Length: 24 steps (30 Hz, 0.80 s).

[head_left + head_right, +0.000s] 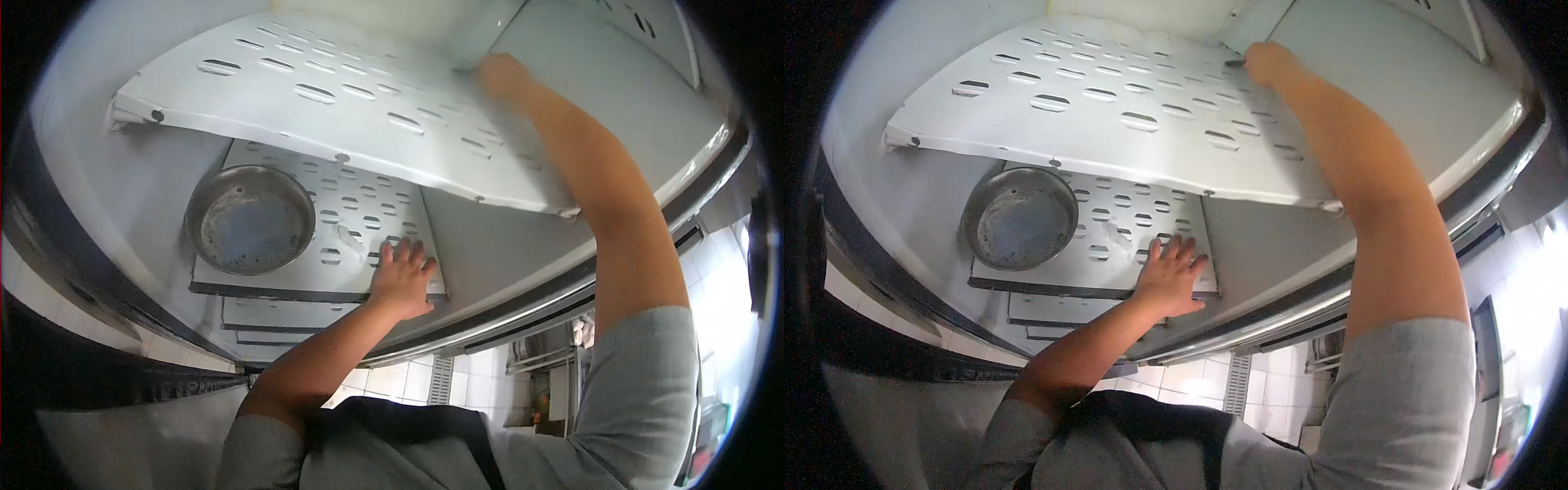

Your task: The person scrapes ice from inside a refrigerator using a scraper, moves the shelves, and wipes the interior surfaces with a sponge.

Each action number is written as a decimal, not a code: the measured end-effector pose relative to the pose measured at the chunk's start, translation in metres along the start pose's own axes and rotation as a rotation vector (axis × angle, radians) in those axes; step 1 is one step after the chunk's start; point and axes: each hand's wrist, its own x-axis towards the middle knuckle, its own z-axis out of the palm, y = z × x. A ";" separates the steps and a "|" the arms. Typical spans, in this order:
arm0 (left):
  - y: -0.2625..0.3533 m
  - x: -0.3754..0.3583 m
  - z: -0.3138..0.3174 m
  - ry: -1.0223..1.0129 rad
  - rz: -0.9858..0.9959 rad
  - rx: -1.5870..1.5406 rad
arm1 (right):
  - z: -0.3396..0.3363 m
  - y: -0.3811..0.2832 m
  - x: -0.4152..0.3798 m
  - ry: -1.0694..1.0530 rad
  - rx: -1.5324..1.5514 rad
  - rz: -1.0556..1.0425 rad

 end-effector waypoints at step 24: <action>-0.005 0.002 -0.006 0.007 0.005 0.006 | 0.025 0.007 0.041 0.124 -0.176 -0.088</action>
